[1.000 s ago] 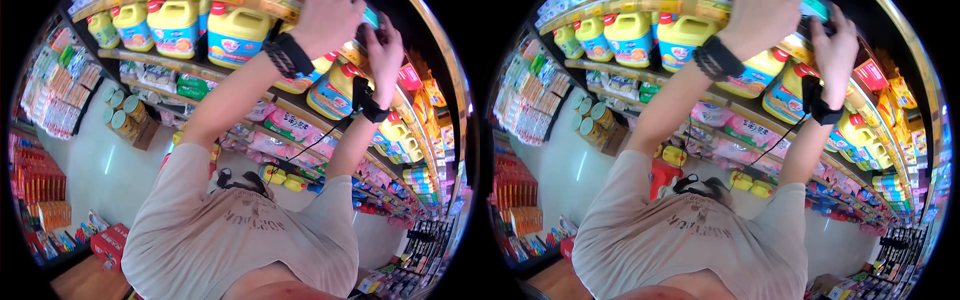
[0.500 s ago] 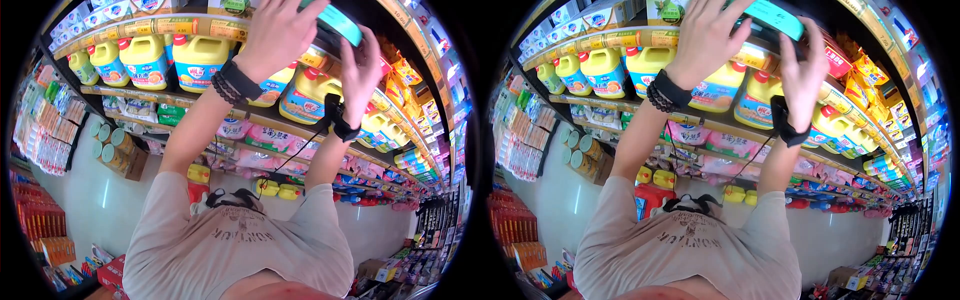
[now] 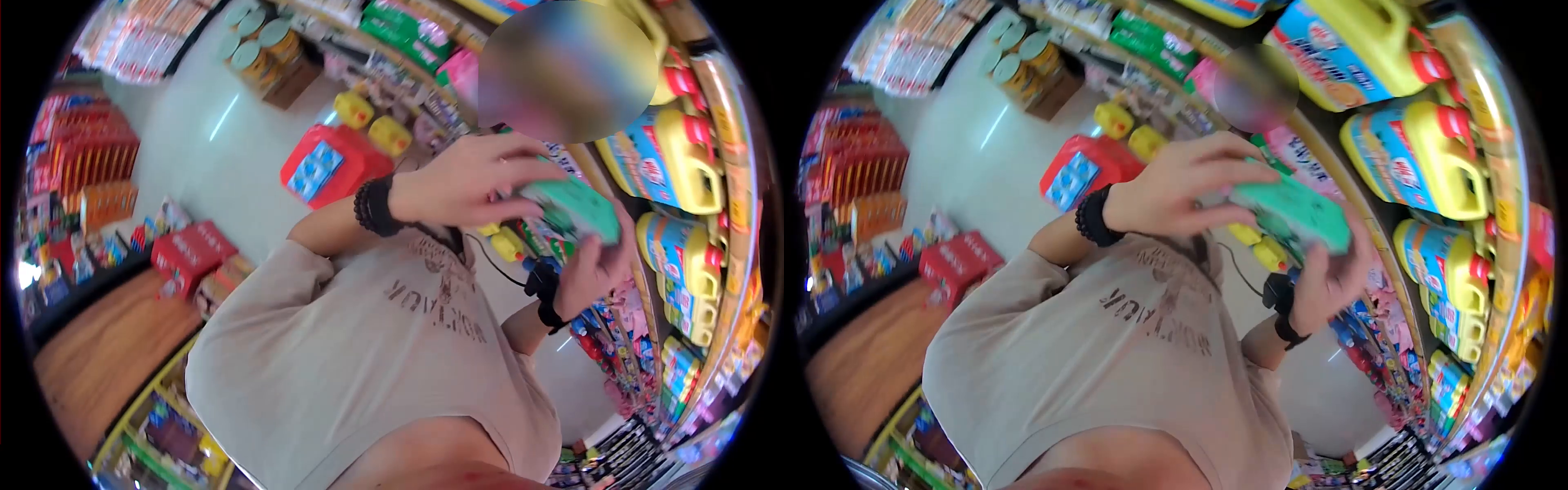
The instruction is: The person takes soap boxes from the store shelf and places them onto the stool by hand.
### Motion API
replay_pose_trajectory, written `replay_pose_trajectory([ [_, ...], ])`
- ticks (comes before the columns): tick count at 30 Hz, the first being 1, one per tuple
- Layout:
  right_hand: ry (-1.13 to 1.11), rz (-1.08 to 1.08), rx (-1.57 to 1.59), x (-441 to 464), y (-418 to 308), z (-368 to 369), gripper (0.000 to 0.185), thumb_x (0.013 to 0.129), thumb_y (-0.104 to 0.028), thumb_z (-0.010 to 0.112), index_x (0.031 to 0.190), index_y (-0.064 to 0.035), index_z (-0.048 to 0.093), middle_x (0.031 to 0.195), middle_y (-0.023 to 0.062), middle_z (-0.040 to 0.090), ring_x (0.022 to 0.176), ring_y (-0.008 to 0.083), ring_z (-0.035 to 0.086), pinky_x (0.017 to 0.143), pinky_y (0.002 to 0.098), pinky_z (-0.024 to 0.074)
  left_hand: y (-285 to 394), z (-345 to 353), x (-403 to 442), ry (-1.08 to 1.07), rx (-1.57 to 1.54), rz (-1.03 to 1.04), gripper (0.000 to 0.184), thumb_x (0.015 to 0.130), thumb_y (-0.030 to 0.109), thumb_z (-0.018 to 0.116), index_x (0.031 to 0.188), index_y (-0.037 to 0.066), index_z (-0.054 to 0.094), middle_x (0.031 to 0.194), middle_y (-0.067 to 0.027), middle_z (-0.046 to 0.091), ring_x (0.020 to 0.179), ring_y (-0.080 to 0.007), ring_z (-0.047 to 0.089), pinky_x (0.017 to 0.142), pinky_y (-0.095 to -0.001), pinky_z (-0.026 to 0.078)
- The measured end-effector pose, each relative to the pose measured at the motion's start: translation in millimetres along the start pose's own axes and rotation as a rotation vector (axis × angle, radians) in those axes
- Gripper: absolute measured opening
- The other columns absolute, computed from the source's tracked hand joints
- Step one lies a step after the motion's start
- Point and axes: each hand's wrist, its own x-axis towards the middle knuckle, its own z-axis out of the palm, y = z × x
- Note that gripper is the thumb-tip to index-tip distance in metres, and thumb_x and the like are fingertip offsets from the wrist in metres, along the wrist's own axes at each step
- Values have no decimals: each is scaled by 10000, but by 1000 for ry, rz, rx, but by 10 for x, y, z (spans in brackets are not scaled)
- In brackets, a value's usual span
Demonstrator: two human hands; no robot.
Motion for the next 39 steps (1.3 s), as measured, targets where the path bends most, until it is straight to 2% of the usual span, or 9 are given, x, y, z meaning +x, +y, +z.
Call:
replay_pose_trajectory([
  [4,-291,471,177,-199,452,377,401,878,97,582,1269,25,530,1208,116,579,1071,184,586,878,290,485,-198,35,-690,45,56,-421,442,838,176,746,1238,60,598,1144,-132,598,911,-269,633,713,-326,538],
  [6,-435,520,196,-231,567,567,343,902,15,620,1239,-2,555,1130,79,596,960,125,586,783,241,489,-134,-21,-940,27,84,-636,447,844,209,736,1240,73,580,1119,-122,591,855,-254,645,712,-328,547],
  [13,-654,661,382,-394,1054,993,289,934,-77,614,1216,-37,565,1069,73,591,793,99,606,626,219,504,33,78,-1266,119,251,-881,645,771,122,783,1338,38,487,1201,-107,565,1010,-215,582,820,-307,489],
  [15,-675,698,467,-388,1085,1054,266,942,-100,607,1197,-38,559,1071,69,575,778,99,613,572,230,538,19,186,-1339,169,283,-894,713,740,91,784,1371,52,454,1251,-130,532,1041,-250,574,806,-313,493],
  [18,-745,774,486,-404,1102,1072,258,954,-96,599,1196,-18,555,1106,70,586,911,109,606,738,224,508,18,300,-1525,207,343,-905,782,710,45,781,1403,57,419,1313,-146,499,1078,-271,556,799,-313,495],
  [21,-778,858,523,-483,1166,1076,236,940,-128,615,1150,-32,563,1036,60,583,756,84,605,513,223,525,31,322,-1646,252,300,-944,782,706,-2,749,1408,55,411,1350,-152,482,1125,-279,540,816,-315,492],
  [24,-980,699,367,-499,1339,1084,236,930,-136,632,1127,-25,565,967,43,605,730,62,586,505,208,484,34,237,-1695,284,295,-918,743,711,-53,688,1397,48,421,1369,-165,475,1181,-296,529,870,-337,487],
  [30,-1313,641,268,-423,1332,1182,514,870,-217,724,1269,29,513,1042,116,652,897,119,619,771,269,508,-159,29,-1731,367,349,-808,636,744,-94,586,1355,34,462,1357,-187,493,1229,-350,517,975,-396,460],
  [39,-1266,549,241,-411,1292,1988,460,876,-86,705,1230,57,447,1086,155,640,940,163,645,791,274,539,-427,-378,-1941,581,358,-816,476,848,-9,615,1309,11,497,1278,-169,558,1166,-315,569,964,-362,467],
])
